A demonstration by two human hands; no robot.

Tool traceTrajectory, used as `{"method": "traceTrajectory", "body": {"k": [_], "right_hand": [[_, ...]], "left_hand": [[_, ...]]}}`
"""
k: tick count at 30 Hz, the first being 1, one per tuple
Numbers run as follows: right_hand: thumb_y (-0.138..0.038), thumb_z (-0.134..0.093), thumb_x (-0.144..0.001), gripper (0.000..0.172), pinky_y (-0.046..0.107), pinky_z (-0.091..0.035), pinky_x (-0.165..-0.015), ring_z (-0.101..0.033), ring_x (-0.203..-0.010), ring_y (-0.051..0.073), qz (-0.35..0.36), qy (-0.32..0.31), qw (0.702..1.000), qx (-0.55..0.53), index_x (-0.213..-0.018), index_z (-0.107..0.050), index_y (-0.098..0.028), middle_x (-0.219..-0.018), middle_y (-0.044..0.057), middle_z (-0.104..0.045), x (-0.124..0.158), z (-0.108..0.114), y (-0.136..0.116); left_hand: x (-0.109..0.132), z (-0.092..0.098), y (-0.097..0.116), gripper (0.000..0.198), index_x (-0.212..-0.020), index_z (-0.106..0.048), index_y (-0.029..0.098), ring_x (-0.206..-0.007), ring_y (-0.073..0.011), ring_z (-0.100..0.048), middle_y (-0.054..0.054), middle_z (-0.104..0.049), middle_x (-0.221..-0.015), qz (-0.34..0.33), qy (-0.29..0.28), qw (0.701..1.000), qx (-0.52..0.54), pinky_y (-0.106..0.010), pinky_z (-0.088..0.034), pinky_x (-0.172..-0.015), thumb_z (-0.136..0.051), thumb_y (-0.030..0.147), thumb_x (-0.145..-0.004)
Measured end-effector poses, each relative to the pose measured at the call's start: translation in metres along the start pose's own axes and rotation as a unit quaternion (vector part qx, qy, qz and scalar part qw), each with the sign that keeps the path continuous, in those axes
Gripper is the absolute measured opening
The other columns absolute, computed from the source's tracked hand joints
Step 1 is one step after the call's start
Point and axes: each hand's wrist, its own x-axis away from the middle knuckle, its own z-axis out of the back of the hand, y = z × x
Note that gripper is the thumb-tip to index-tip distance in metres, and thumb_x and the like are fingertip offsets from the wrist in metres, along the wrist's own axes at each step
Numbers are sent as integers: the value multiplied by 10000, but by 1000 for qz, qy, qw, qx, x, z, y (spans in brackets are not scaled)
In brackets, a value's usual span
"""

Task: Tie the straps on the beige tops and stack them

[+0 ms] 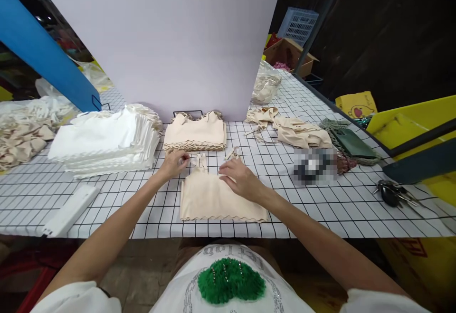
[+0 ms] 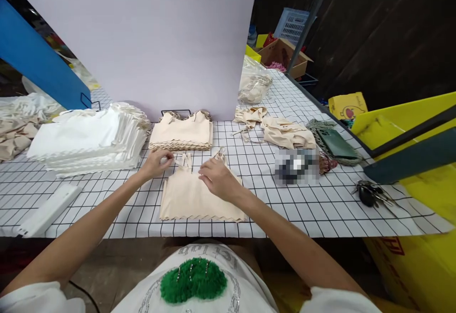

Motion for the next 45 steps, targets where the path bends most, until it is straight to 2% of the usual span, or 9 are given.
{"method": "traceTrajectory", "body": {"k": [4,7,9,16,23,27,30,35,45], "right_hand": [[-233,-510,-996,245,386,-477,-948,-636,-1062,239,-71,-34,985,-154,-967,-751,-194,-1086,96,-744,-71,-25,7],[-281,-460,-1018,303,308,-472,-847,-658,-921,187,-102,-128,952,-258,-952,-743,-195,-967,46,-750,-109,-44,3],[-294,-505,-991,262,268,-450,-772,-642,-821,159,-116,-144,943,-278,-942,-737,-180,-871,24,-729,-119,-54,1],[-167,-577,-869,184,283,-417,-795,-594,-828,168,-125,-80,965,-215,-739,-707,-166,-794,33,-686,-106,-60,16],[-168,-568,-864,195,391,-412,-941,-592,-889,219,-120,-61,973,-189,-702,-676,-178,-817,64,-694,-97,-55,29],[-206,-592,-887,150,401,-427,-992,-611,-1058,237,-101,-71,967,-223,-926,-734,-181,-1052,94,-731,-92,-56,12],[-338,-627,-921,278,359,-465,-974,-634,-1103,211,-69,-129,935,-322,-1146,-715,-201,-1176,86,-720,-89,-57,-7],[-287,-665,-874,160,312,-466,-807,-630,-842,175,-78,-116,940,-311,-786,-722,-166,-821,39,-710,-90,-55,-17],[-309,-710,-812,144,306,-505,-752,-659,-793,180,-124,-49,924,-360,-772,-734,-173,-814,52,-732,-76,-53,-10]], "left_hand": [[-1,21,20,218,-811,-708,177,-739,-188,-626,-42,-704,-754,80,-48,982,163,-323,-509,-773,-680,392,-803],[0,34,32,329,-774,-697,153,-659,-165,-623,-38,-680,-679,135,-79,945,287,-272,-515,-647,-750,478,-765],[4,40,36,385,-778,-700,146,-623,-152,-619,-38,-670,-654,156,-87,925,335,-271,-528,-631,-782,521,-749],[49,60,34,437,-832,-752,138,-601,-135,-638,-37,-677,-656,261,-126,874,389,-251,-545,-589,-809,562,-742],[88,63,38,400,-853,-781,128,-692,-170,-711,-84,-762,-770,335,-105,813,465,-351,-628,-767,-930,424,-630],[86,56,50,448,-908,-761,123,-737,-198,-740,-107,-789,-843,335,-55,804,489,-400,-636,-812,-956,381,-597],[79,53,59,429,-892,-738,126,-738,-196,-746,-90,-786,-842,309,-41,809,498,-397,-637,-813,-952,370,-611],[70,49,66,425,-868,-741,123,-755,-219,-755,-76,-774,-782,302,-21,809,503,-437,-631,-864,-962,353,-588],[56,27,80,390,-784,-771,135,-723,-192,-731,-49,-751,-740,327,40,786,522,-425,-613,-894,-969,371,-545]]}}
